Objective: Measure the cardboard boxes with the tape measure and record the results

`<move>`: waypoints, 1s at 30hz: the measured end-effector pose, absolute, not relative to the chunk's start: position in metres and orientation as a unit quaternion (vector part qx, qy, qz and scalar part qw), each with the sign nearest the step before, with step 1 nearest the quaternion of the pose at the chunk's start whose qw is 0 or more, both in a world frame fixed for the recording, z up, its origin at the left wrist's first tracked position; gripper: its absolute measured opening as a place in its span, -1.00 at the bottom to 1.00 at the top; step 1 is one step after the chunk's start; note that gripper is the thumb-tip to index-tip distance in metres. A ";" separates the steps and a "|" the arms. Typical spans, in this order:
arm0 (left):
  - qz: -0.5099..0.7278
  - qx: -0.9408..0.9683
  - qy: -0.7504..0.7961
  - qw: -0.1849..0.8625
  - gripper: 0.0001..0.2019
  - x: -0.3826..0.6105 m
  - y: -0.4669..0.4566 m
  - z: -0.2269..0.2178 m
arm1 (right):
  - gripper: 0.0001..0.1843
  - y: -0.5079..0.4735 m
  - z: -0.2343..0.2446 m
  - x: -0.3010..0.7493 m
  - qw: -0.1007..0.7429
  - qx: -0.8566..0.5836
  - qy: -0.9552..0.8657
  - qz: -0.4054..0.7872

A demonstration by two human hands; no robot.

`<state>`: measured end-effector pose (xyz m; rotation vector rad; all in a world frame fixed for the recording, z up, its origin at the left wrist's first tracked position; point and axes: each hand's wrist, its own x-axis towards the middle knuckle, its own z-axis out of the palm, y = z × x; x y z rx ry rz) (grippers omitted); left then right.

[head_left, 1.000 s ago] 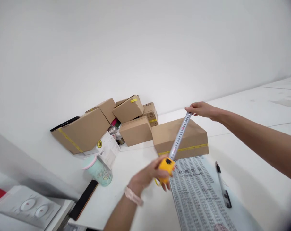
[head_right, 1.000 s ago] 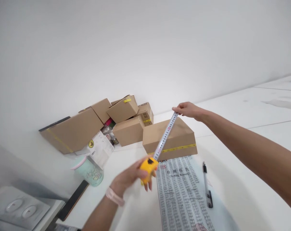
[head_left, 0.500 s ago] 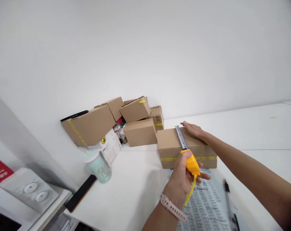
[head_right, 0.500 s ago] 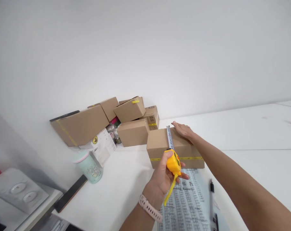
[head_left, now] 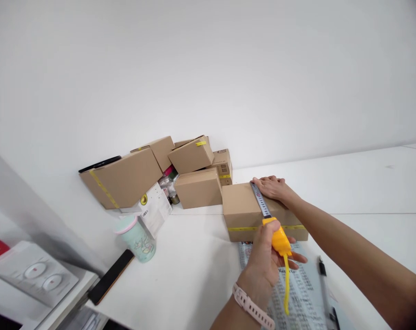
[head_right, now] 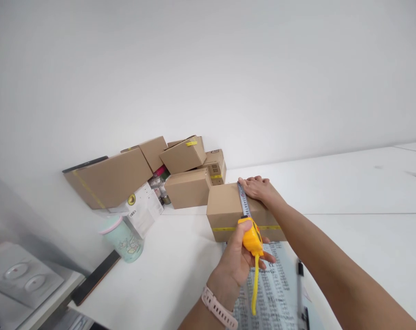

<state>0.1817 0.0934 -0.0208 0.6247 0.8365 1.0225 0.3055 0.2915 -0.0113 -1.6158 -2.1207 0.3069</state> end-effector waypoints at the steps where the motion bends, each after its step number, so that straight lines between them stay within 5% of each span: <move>1: 0.468 0.289 0.379 0.744 -0.46 0.184 0.094 -0.022 | -0.61 0.291 -0.011 0.304 0.230 -0.587 -0.768 0.114; 7: 0.487 0.352 0.371 0.708 -0.41 0.166 0.080 -0.015 | -0.44 0.284 0.004 0.318 0.287 -0.594 -0.736 0.153; 12: 0.610 0.450 0.419 0.499 -0.40 0.097 0.064 -0.026 | -0.36 0.249 -0.009 0.377 0.490 -0.612 -0.547 0.293; 19: 0.585 0.437 0.453 0.512 -0.54 0.057 0.099 -0.044 | -0.29 0.179 -0.045 0.394 0.419 -0.550 -0.542 0.478; 26: 0.622 0.487 0.387 0.474 -0.49 0.045 0.088 0.018 | -0.36 0.162 0.031 0.370 0.463 -0.571 -0.581 0.349; 30: 0.625 0.490 0.395 0.462 -0.47 0.037 0.080 0.024 | -0.26 0.159 0.031 0.357 0.441 -0.614 -0.570 0.322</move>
